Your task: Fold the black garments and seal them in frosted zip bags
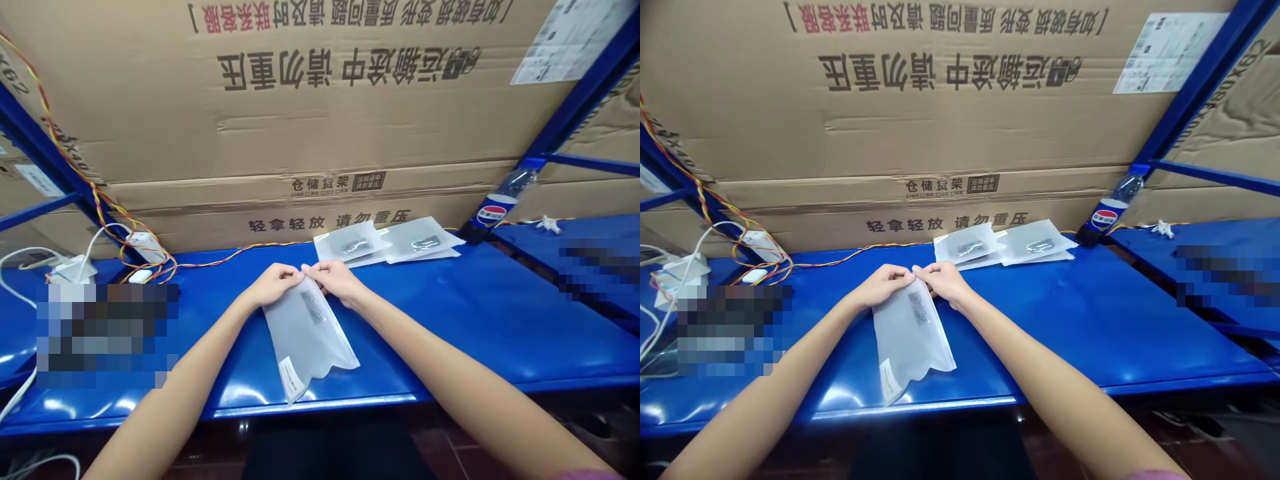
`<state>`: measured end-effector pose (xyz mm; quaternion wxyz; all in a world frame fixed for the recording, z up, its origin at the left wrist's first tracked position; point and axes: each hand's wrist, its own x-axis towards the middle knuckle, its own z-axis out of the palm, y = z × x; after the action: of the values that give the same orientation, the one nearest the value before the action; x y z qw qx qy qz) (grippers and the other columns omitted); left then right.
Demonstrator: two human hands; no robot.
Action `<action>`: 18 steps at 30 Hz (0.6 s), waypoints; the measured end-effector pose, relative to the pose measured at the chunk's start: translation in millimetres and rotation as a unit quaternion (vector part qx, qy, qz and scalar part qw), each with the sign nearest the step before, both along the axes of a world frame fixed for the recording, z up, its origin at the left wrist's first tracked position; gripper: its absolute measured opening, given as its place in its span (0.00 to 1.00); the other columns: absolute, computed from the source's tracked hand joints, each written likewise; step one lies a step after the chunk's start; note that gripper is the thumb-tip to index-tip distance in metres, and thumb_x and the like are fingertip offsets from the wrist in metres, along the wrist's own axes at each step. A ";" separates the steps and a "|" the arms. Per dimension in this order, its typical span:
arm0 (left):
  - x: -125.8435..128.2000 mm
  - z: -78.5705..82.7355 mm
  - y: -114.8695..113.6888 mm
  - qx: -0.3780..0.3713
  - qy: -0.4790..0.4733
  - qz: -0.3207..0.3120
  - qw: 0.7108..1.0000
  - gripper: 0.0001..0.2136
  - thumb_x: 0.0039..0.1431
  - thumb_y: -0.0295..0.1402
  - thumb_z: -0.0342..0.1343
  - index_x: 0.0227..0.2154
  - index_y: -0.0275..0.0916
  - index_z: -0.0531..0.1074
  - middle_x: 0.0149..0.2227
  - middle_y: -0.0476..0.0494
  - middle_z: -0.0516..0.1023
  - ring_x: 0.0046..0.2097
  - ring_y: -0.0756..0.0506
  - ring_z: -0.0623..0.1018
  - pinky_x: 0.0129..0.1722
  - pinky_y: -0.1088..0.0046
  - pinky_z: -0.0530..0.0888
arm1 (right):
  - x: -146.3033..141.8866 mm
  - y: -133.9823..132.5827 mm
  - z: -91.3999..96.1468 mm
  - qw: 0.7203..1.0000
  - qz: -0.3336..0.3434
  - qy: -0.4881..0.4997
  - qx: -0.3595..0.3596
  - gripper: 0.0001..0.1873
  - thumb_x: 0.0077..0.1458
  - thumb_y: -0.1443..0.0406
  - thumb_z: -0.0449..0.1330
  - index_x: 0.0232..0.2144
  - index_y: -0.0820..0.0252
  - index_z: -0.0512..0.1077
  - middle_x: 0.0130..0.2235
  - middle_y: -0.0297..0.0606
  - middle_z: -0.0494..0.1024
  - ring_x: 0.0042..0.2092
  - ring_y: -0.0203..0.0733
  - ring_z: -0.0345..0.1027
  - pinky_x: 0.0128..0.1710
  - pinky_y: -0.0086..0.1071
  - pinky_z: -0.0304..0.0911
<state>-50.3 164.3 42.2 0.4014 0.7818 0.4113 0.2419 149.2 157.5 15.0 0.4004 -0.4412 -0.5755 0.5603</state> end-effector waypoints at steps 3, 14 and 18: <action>-2.8 -0.1 4.2 0.017 0.000 0.016 1.000 0.25 0.62 0.57 0.55 0.26 0.37 0.75 0.25 0.49 0.73 0.28 0.48 0.68 0.27 0.72 0.65 | 0.0 -1.0 5.4 1.000 0.004 0.000 -0.023 0.25 0.54 0.44 0.71 0.27 0.57 0.71 0.23 0.32 0.77 0.25 0.35 0.71 0.23 0.27 0.69; -69.5 8.3 37.9 0.096 0.007 0.159 0.983 0.23 0.59 0.56 0.55 0.24 0.39 0.72 0.22 0.49 0.70 0.27 0.47 0.66 0.27 0.72 0.63 | -8.6 -37.7 27.6 0.963 0.225 -0.139 -0.056 0.22 0.61 0.50 0.68 0.27 0.57 0.68 0.22 0.32 0.77 0.20 0.36 0.72 0.17 0.26 0.66; -51.3 12.0 25.7 0.096 0.029 0.114 0.988 0.23 0.60 0.54 0.55 0.20 0.40 0.69 0.21 0.51 0.65 0.26 0.49 0.63 0.28 0.71 0.60 | -9.1 -29.5 28.6 0.987 0.072 -0.127 0.061 0.16 0.65 0.52 0.62 0.32 0.57 0.72 0.25 0.29 0.75 0.20 0.31 0.64 0.19 0.25 0.58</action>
<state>-101.6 190.0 54.2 0.2819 0.7715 0.4841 0.3017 140.1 128.0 43.6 0.3092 -0.4410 -0.6846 0.4911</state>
